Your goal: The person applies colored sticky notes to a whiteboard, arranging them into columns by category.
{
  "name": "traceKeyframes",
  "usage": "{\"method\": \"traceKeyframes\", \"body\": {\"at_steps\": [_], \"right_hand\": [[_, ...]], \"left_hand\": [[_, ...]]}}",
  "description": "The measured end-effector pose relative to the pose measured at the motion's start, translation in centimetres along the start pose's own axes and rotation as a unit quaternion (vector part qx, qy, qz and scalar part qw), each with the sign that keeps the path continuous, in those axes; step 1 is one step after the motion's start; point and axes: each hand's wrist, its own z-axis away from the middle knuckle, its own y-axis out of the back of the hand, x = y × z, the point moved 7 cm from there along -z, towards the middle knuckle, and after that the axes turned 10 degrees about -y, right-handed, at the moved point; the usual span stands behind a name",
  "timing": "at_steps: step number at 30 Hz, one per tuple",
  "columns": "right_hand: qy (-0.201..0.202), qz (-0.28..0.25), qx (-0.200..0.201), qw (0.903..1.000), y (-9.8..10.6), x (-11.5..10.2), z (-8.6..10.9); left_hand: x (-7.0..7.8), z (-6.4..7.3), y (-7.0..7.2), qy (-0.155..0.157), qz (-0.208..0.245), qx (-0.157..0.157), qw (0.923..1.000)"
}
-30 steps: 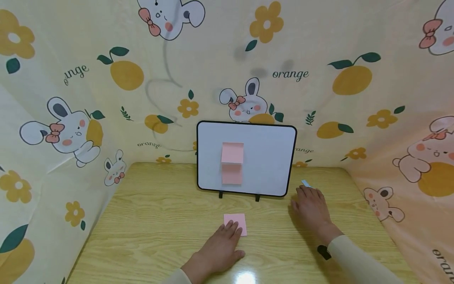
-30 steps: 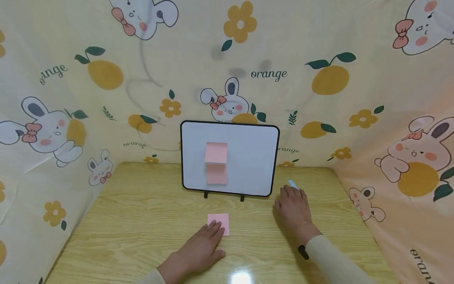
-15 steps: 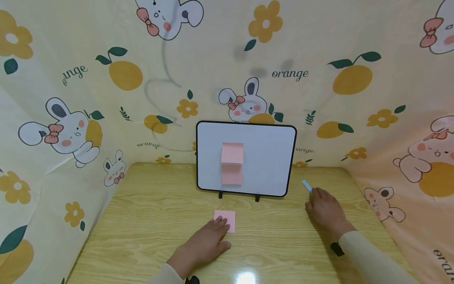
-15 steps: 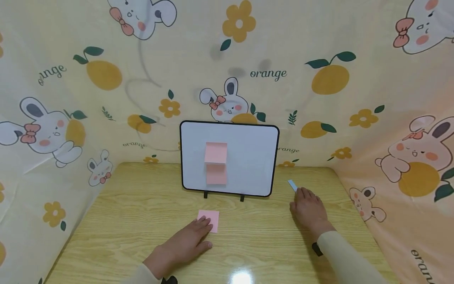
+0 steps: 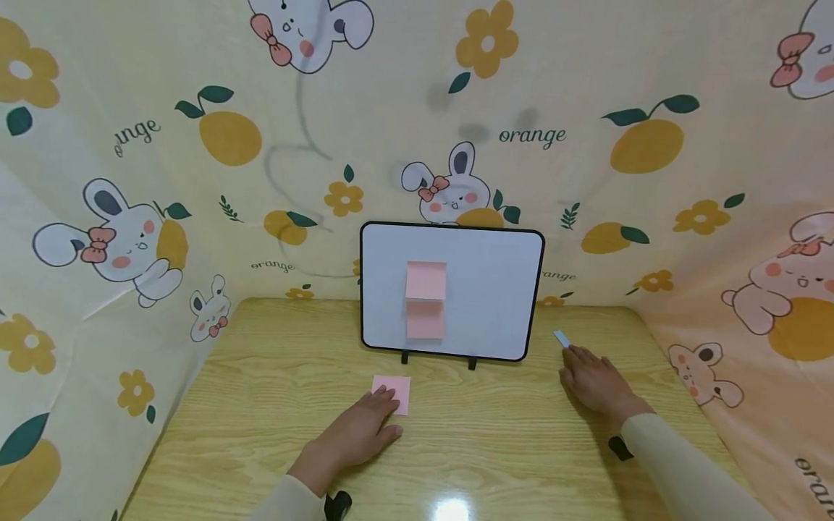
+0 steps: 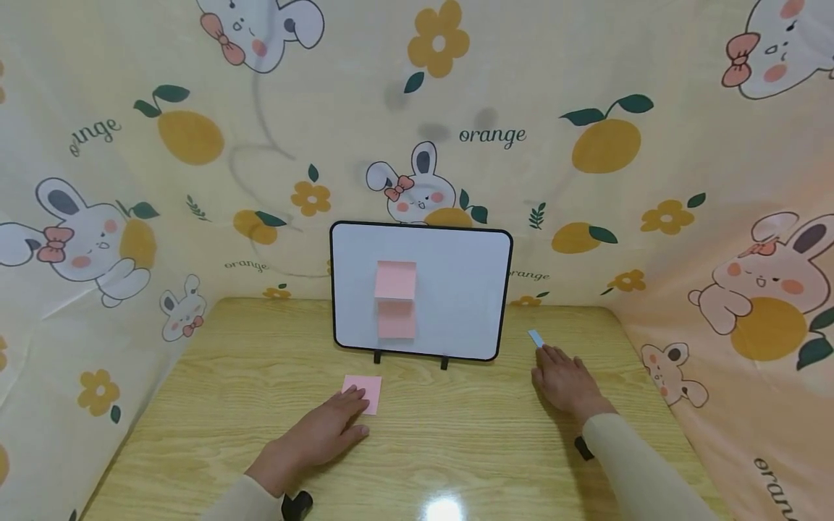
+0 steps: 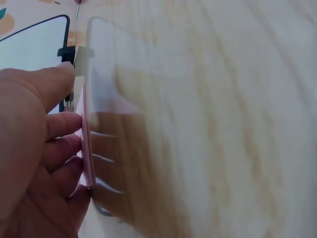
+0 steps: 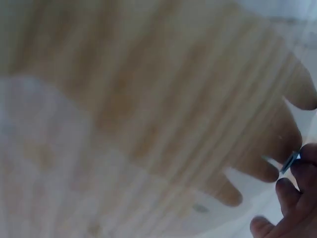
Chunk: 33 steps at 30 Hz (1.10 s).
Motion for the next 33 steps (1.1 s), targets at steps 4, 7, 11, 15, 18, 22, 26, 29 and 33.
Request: {"method": "traceKeyframes", "body": {"at_steps": [4, 7, 11, 15, 18, 22, 26, 29, 33], "right_hand": [[-0.006, 0.02, 0.027, 0.9994, 0.0, -0.5, 0.5], [-0.009, 0.03, 0.05, 0.9982, 0.0, -1.1, 1.2], [-0.006, 0.033, 0.076, 0.9966, 0.0, -2.2, 2.2], [0.009, 0.038, 0.104, 0.9938, 0.1, -3.2, 3.1], [0.016, 0.035, 0.107, 0.9935, 0.0, -3.8, 3.7], [0.024, 0.024, 0.108, 0.9936, -0.2, -4.8, 4.6], [0.043, 0.018, 0.114, 0.9924, -0.2, -6.6, 5.3], [0.058, 0.012, 0.113, 0.9918, -0.3, -8.2, 5.8], [0.07, 0.0, 0.105, 0.992, -0.5, -10.4, 6.2]], "left_hand": [[0.0, -0.1, 0.0, 0.002, 0.004, 0.0, 1.0], [0.0, -0.1, 0.0, 0.002, 0.006, 0.0, 1.0], [0.2, -0.1, 0.1, -0.001, 0.009, 0.001, 1.0], [0.2, 0.0, 0.1, -0.001, 0.012, 0.001, 0.9999], [0.3, 0.1, 0.2, -0.004, 0.013, 0.003, 0.9999], [0.4, 0.1, 0.2, -0.005, 0.014, 0.003, 0.9999], [0.3, 0.1, 0.3, 0.002, 0.021, -0.004, 0.9998], [0.3, -0.1, 0.3, 0.002, 0.021, -0.006, 0.9998], [0.3, -0.3, 0.4, -0.004, 0.017, -0.003, 0.9998]]}}
